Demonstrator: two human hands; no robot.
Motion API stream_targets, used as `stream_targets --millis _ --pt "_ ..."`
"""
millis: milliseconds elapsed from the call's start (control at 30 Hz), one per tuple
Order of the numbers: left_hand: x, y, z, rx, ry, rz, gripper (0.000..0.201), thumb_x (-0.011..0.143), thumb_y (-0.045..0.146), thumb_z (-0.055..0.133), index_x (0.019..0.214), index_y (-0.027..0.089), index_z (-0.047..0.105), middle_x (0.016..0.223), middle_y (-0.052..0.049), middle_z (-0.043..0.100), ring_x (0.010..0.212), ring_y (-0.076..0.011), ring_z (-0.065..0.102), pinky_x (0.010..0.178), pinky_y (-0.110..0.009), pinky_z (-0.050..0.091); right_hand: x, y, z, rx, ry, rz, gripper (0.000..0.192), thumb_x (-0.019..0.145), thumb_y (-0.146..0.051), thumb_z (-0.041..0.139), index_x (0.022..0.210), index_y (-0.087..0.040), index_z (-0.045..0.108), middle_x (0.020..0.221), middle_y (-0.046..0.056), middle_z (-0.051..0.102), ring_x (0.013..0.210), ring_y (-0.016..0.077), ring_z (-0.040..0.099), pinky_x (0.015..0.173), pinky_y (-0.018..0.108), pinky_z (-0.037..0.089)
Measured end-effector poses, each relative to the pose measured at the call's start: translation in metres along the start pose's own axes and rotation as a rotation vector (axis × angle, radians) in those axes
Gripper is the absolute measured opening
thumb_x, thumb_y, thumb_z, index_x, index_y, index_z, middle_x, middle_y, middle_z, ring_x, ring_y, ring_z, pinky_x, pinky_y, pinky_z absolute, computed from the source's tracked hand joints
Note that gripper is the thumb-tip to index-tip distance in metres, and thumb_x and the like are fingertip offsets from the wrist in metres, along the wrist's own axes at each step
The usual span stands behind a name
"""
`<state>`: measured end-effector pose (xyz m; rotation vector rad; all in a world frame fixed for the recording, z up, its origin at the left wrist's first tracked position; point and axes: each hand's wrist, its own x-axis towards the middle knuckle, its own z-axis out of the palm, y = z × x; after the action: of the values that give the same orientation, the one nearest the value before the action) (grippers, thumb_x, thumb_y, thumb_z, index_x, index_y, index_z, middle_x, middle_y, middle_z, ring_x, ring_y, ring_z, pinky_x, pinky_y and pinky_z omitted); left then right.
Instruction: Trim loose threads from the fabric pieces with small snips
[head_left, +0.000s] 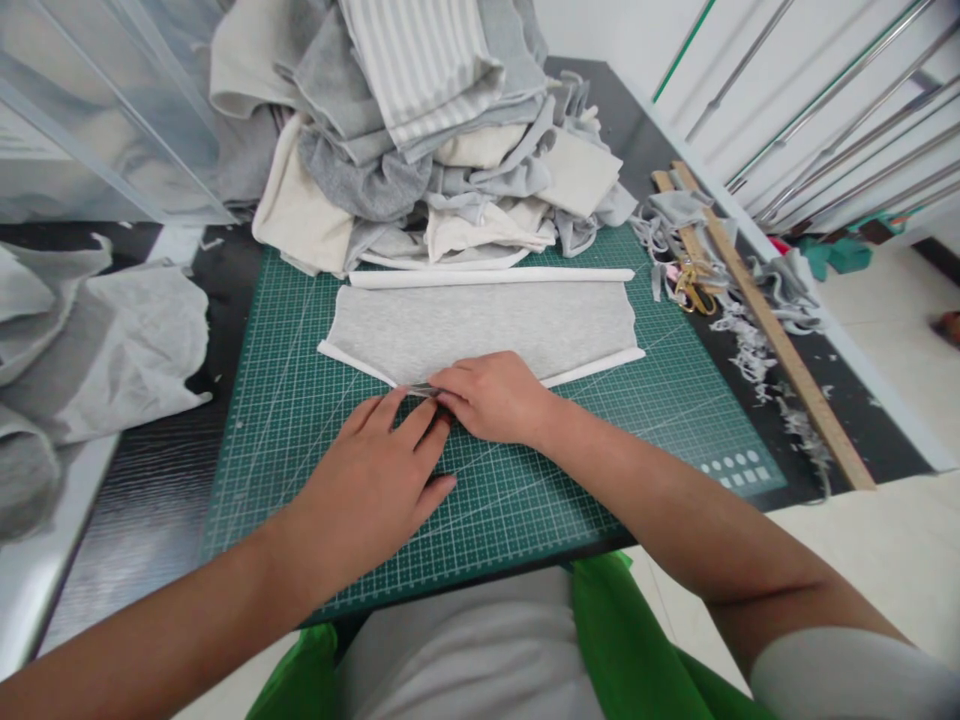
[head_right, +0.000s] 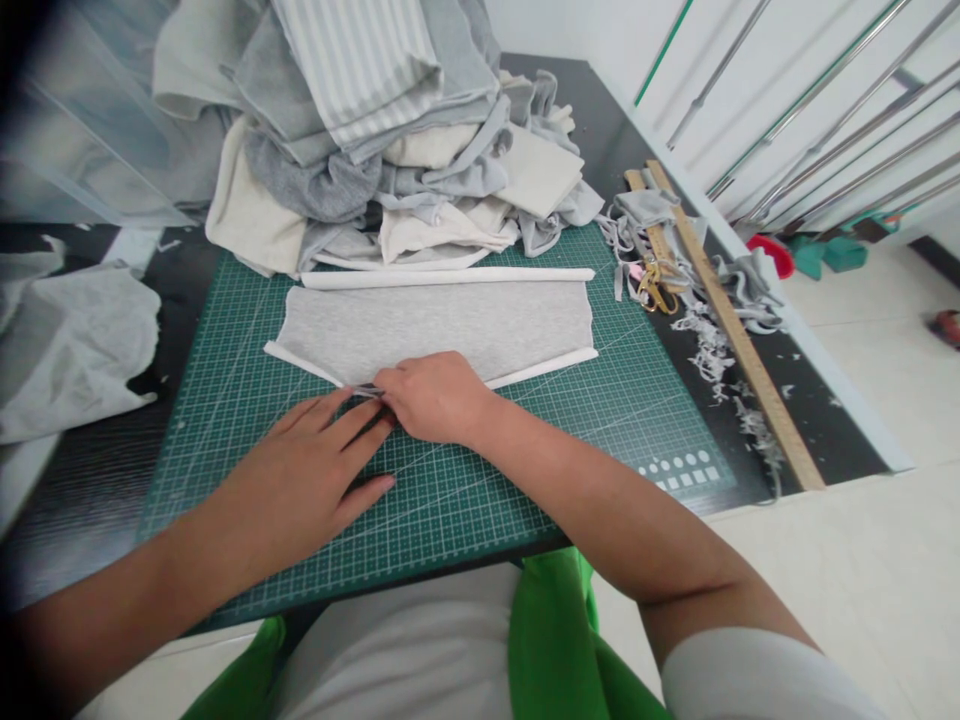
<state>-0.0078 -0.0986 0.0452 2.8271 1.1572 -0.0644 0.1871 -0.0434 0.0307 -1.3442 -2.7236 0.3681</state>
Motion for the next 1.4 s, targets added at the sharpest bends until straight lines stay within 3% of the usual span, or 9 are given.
stream_targets --millis 300,767,1200,1400 --pt "-0.002 0.003 0.001 0.03 -0.016 -0.001 0.055 0.097 0.042 0.055 0.142 0.01 0.056 0.144 -0.017 0.055 0.133 -0.0432 0.046 0.111 -0.058 0.041 -0.001 0.001 0.0 -0.001 0.03 -0.015 0.028 0.101 -0.031 0.045 0.109 -0.02 0.069 0.097 0.005 0.075 0.085 0.0197 0.067 0.066 0.031 0.035" --pt "-0.001 0.004 -0.001 0.015 -0.027 -0.017 0.056 0.096 0.043 0.057 0.143 0.011 0.056 0.145 -0.016 0.055 0.133 -0.0435 0.048 0.11 -0.058 0.044 0.002 0.015 -0.001 0.143 0.017 -0.067 0.028 0.098 -0.028 0.055 0.12 -0.02 0.07 0.112 0.006 0.077 0.101 0.0208 0.069 0.086 0.032 0.046" --pt "0.0 0.003 -0.001 -0.007 -0.012 -0.019 0.055 0.096 0.043 0.058 0.141 0.012 0.057 0.146 -0.015 0.055 0.133 -0.0433 0.049 0.11 -0.059 0.044 0.01 0.012 -0.006 0.106 -0.016 -0.076 0.03 0.098 -0.028 0.054 0.122 -0.018 0.069 0.115 0.008 0.077 0.104 0.0232 0.07 0.087 0.034 0.048" --pt "0.0 0.003 0.0 0.002 -0.001 -0.019 0.056 0.095 0.043 0.059 0.141 0.011 0.057 0.144 -0.015 0.057 0.132 -0.0436 0.05 0.108 -0.058 0.046 0.008 0.017 0.002 0.165 0.028 -0.074 0.031 0.097 -0.029 0.055 0.123 -0.019 0.069 0.113 0.006 0.078 0.101 0.0215 0.071 0.087 0.033 0.047"
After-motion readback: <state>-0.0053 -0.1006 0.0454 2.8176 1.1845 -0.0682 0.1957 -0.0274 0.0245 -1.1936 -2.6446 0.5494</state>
